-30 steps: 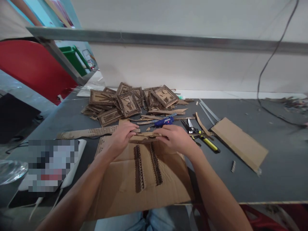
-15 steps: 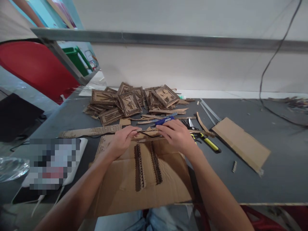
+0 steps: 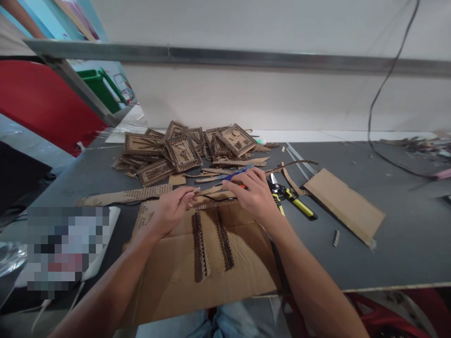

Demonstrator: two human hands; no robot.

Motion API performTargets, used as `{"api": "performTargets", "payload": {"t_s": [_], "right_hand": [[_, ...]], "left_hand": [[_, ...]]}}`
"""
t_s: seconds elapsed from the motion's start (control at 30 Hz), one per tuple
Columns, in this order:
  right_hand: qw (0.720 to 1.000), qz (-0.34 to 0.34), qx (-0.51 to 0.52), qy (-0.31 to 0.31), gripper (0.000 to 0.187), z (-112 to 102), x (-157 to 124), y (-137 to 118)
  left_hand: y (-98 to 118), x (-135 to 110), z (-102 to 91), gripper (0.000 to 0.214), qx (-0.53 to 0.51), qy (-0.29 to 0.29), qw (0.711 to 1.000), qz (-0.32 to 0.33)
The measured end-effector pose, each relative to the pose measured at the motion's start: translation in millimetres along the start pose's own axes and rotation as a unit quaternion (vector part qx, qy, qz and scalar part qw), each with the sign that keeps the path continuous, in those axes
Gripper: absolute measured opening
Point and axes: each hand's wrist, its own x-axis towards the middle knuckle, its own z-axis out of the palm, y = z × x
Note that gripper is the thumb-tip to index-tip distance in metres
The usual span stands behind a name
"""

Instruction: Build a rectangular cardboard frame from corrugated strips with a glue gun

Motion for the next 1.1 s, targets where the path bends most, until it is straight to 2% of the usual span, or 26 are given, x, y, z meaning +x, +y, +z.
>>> {"api": "performTargets", "payload": {"t_s": [0.23,0.4,0.47,0.63,0.8,0.87,1.0,1.03,1.1], "right_hand": [[1.0,0.01,-0.015,0.006,0.037,0.2,-2.8,-0.2],[0.999,0.012,-0.024,0.031,0.034,-0.3,-1.7,0.8],[0.999,0.009,-0.021,0.034,0.033,0.0,-1.6,1.6],[0.999,0.001,-0.017,0.046,0.034,1.4,-2.5,2.5],[0.998,0.017,-0.033,0.053,0.036,0.8,-0.6,-2.0],[0.996,0.039,-0.045,0.07,0.032,1.3,-1.1,-7.6],[0.973,0.081,-0.072,0.203,0.025,7.1,-12.2,-25.5],[0.971,0.079,-0.07,0.215,0.025,9.2,-16.4,-30.5],[0.98,0.077,-0.047,0.175,0.027,13.6,-23.2,-39.7]], "left_hand": [[3.8,0.0,0.7,0.027,-0.071,0.012,0.997,-0.027],[4.1,-1.1,4.7,0.027,-0.125,0.008,0.989,-0.073],[4.3,-1.2,6.7,0.029,-0.184,0.006,0.976,-0.118],[7.3,2.1,4.5,0.032,-0.318,0.02,0.92,-0.228],[11.0,4.8,-0.1,0.029,-0.37,0.033,0.891,-0.26],[12.7,5.1,0.7,0.027,-0.383,0.059,0.886,-0.256],[15.0,6.1,3.2,0.025,-0.399,0.155,0.871,-0.24],[15.4,6.6,3.2,0.026,-0.408,0.177,0.864,-0.237],[16.6,8.0,2.2,0.029,-0.441,0.211,0.841,-0.234]]}}
